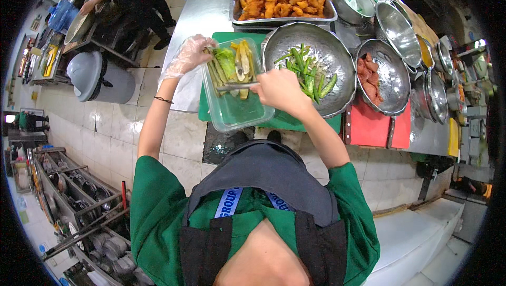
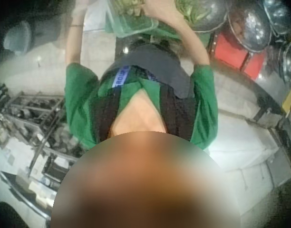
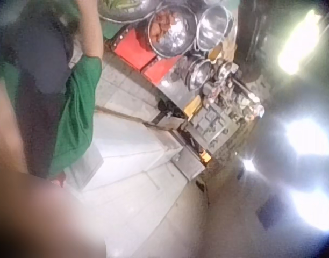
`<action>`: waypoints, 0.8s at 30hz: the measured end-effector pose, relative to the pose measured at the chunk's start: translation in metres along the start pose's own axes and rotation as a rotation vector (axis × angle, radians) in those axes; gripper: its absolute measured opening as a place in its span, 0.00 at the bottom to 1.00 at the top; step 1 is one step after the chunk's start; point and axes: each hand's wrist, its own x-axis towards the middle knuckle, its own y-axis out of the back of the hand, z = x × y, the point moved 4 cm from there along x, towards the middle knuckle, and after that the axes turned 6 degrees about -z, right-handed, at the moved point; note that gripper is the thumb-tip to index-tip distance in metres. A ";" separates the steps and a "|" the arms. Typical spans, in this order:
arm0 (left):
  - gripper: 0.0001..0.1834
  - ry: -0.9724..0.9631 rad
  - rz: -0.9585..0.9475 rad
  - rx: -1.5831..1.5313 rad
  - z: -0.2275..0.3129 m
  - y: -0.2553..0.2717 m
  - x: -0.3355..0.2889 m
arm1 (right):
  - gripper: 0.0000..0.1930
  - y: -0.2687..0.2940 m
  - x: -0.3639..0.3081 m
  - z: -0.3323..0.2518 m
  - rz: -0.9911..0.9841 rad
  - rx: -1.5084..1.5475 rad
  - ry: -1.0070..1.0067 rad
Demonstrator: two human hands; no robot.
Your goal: The person assembles a meal in a plastic container by placing green beans and sliced vegetables, pouring a yellow sauce, and adding chopped fried chicken. The container is then sealed with a lid and carried to a counter.
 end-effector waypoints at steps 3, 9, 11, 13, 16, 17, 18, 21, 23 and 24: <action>0.20 0.032 -0.010 0.040 -0.005 -0.003 0.000 | 0.16 0.025 -0.050 0.025 0.084 0.124 -0.065; 0.19 -0.034 0.144 0.012 -0.016 0.005 0.003 | 0.15 0.075 -0.131 0.122 0.324 -0.122 -0.554; 0.13 -0.071 0.219 0.092 -0.015 0.003 0.004 | 0.15 0.067 -0.142 0.138 0.310 -0.123 -0.585; 0.12 -0.038 0.185 0.105 -0.015 -0.004 0.009 | 0.14 0.056 -0.145 0.147 0.331 -0.147 -0.605; 0.11 -0.017 0.121 0.161 -0.014 -0.008 0.013 | 0.14 0.038 -0.126 0.156 0.309 -0.189 -0.544; 0.12 -0.006 0.076 0.200 -0.013 -0.009 0.015 | 0.13 0.032 -0.113 0.157 0.316 -0.203 -0.516; 0.12 0.009 0.033 0.246 -0.013 -0.008 0.016 | 0.13 0.026 -0.100 0.158 0.309 -0.212 -0.513; 0.14 0.044 0.132 0.171 -0.008 0.000 0.010 | 0.12 0.011 -0.073 0.152 0.331 -0.252 -0.473; 0.14 0.055 0.175 0.163 -0.004 0.006 0.005 | 0.11 0.008 -0.065 0.149 0.331 -0.281 -0.452; 0.15 0.062 0.193 0.163 -0.001 0.009 0.001 | 0.11 0.011 -0.067 0.148 0.379 -0.270 -0.453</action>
